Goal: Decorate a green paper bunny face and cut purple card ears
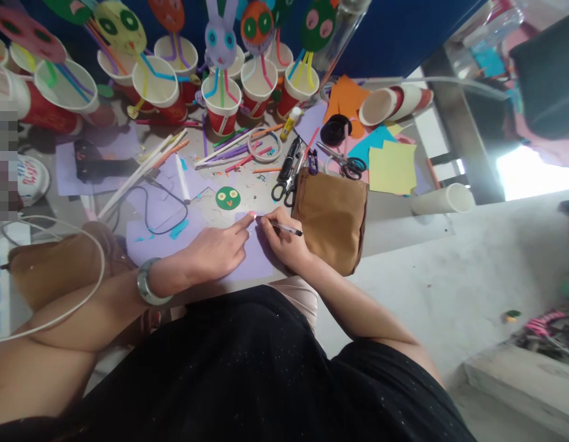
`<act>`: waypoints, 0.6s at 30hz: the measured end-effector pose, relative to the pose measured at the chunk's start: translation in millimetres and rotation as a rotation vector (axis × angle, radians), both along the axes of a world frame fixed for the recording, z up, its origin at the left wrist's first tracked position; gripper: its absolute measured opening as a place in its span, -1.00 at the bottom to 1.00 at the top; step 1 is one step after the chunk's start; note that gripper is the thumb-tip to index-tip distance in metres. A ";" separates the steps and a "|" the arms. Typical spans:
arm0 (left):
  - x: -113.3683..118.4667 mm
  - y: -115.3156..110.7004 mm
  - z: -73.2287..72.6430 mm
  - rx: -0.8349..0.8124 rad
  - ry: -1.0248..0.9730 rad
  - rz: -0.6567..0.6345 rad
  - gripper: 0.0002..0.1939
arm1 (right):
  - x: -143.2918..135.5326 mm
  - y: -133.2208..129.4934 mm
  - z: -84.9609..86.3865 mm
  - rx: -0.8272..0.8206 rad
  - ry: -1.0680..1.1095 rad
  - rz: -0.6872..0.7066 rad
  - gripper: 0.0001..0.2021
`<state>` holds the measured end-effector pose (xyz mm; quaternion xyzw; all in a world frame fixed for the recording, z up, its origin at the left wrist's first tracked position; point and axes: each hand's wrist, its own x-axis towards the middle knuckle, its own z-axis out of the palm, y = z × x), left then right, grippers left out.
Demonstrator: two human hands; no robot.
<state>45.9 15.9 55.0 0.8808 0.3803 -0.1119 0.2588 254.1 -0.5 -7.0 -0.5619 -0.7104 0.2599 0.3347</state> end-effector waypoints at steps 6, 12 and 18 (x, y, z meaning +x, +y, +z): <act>-3.1 0.3 -0.9 0.007 -0.027 0.015 -0.57 | -3.3 -6.0 -2.8 0.025 0.025 0.032 -0.73; -6.8 2.1 -1.1 0.028 -0.049 -0.005 -0.55 | -6.0 -10.3 -3.8 -0.005 0.050 0.034 -0.69; -11.0 7.6 -1.9 0.057 -0.044 -0.036 -0.59 | -5.8 -12.8 -6.6 -0.002 0.011 0.043 -0.71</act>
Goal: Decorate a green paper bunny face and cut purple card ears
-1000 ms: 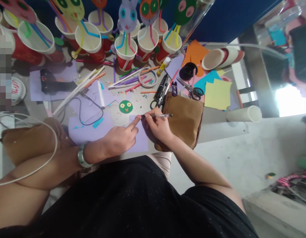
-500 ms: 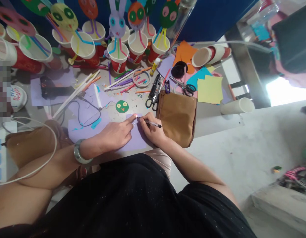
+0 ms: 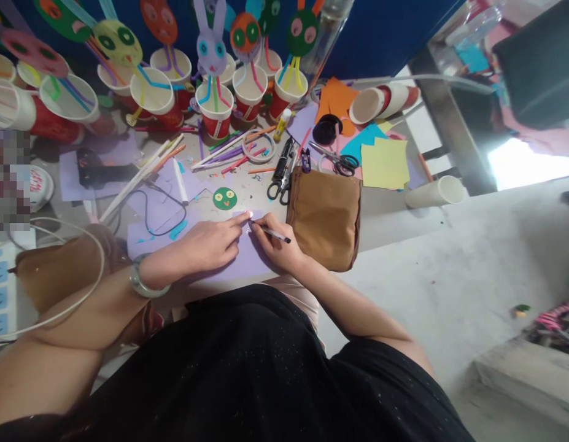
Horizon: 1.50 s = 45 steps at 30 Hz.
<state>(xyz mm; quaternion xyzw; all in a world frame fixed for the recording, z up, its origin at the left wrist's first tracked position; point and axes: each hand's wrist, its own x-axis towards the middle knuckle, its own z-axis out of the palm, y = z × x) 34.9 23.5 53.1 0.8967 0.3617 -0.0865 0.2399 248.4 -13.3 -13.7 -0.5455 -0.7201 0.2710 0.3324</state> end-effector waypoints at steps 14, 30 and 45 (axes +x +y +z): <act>-0.5 3.0 1.6 -0.001 -0.024 0.012 -0.61 | -6.9 0.0 -15.1 0.082 -0.059 0.081 -0.76; -1.9 3.5 -3.0 0.010 -0.041 0.016 -0.62 | -5.6 -5.8 -10.5 0.056 -0.012 0.034 -0.72; -2.3 2.7 -1.2 0.039 -0.027 -0.010 -0.63 | -0.4 11.8 6.1 -0.049 0.183 -0.087 -0.78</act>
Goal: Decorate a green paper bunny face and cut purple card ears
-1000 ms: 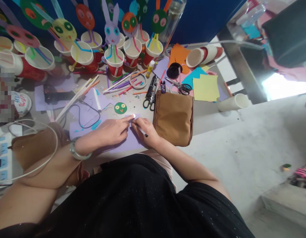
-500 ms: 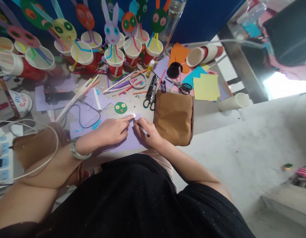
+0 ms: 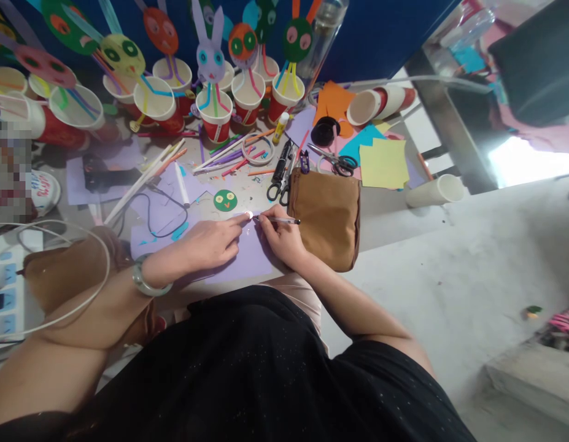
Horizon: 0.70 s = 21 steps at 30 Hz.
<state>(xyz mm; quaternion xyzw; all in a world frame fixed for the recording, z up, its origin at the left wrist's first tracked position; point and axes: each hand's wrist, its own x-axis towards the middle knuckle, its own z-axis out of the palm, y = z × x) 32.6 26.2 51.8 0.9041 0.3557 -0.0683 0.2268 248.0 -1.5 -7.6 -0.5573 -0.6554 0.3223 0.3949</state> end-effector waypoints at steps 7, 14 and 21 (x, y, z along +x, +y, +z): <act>1.0 -0.3 0.3 -0.002 0.021 -0.008 -0.59 | -3.7 6.3 2.1 -0.140 0.141 -0.030 -0.67; 2.5 -2.3 2.7 0.024 0.052 -0.029 -0.60 | 0.3 19.3 8.8 -0.255 0.273 -0.081 -0.51; 16.0 -19.5 -3.7 0.040 0.160 -0.053 -0.58 | 6.7 56.1 31.7 -0.277 0.115 0.159 -0.55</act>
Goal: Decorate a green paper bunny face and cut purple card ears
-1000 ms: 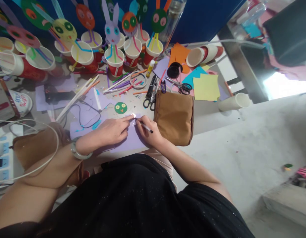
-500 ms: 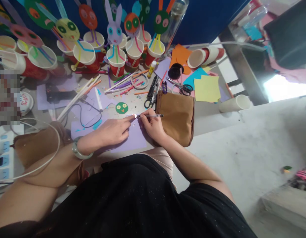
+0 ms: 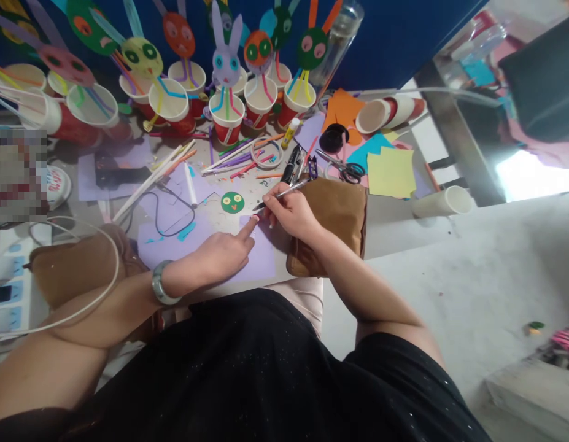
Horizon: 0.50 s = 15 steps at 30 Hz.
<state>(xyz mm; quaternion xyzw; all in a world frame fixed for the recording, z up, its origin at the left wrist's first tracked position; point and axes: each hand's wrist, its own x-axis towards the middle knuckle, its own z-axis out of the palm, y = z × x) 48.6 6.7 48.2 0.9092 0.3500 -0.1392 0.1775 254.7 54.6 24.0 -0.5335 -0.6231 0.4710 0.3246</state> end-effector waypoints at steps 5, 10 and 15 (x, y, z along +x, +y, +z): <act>2.6 -3.4 -0.6 -0.008 0.004 -0.031 -0.56 | -10.4 34.6 10.0 0.083 -0.249 0.346 -0.68; -1.8 0.3 1.4 -0.042 -0.047 -0.056 -0.62 | -22.9 59.3 12.4 0.195 -0.490 0.603 -0.71; -3.4 0.3 -4.6 -0.052 -0.079 -0.050 -0.61 | -33.3 65.3 15.2 0.195 -0.616 0.774 -0.70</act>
